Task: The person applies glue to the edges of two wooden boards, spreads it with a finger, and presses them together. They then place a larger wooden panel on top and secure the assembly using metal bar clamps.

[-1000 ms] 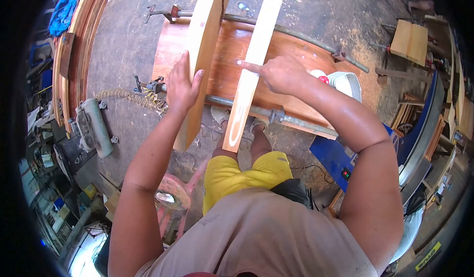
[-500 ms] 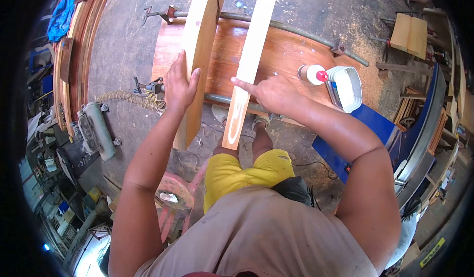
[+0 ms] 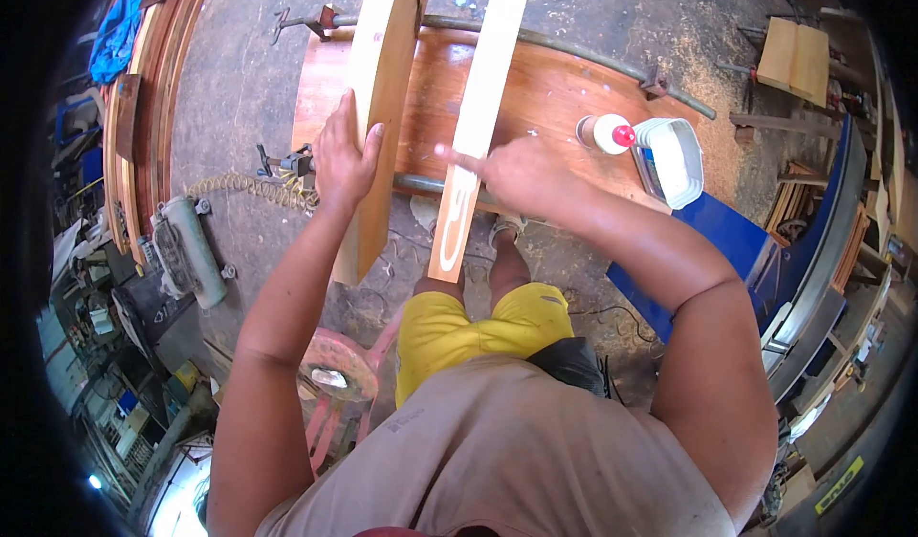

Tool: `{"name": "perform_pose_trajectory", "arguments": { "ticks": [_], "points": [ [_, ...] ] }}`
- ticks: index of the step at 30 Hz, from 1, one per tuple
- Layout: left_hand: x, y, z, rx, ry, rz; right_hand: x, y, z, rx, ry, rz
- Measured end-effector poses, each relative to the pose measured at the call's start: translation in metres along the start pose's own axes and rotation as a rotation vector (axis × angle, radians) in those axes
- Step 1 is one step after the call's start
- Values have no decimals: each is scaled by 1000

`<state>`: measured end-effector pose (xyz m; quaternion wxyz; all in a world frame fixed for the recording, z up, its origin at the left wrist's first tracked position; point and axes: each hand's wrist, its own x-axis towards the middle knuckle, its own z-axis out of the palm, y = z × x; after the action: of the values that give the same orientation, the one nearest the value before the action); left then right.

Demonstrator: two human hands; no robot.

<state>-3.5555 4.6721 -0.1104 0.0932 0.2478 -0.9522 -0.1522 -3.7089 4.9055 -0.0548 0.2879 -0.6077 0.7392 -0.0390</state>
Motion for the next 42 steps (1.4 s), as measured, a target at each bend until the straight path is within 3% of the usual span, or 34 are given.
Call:
{"name": "perform_pose_trajectory", "arguments": {
  "ticks": [4,7,11,13,17,23,28,34,38,42],
  "points": [
    [-1,1,-1,16,-9,-12,5,16,-8,-28,38,104],
    [0,1,0,18,-7,-11,-6,-8,-9,-97,-67,-27],
    [0,1,0,14,-19,-21,-7,-6,-2,-16,-23,-80],
    [0,1,0,17,-17,-18,-4,5,-13,-42,27,58],
    [0,1,0,24,-9,-9,-9,6,-6,-71,8,96],
    [1,1,0,25,-17,-19,-15,-13,22,39,-50,-69],
    [0,2,0,23,-30,-32,7,20,-2,-99,68,99],
    [1,1,0,26,-27,-29,-9,-11,16,-13,-54,-83],
    [1,1,0,31,-36,-36,7,22,10,-82,61,-53],
    [1,0,1,31,-34,-32,35,86,-11,-187,206,147]
  ]
}}
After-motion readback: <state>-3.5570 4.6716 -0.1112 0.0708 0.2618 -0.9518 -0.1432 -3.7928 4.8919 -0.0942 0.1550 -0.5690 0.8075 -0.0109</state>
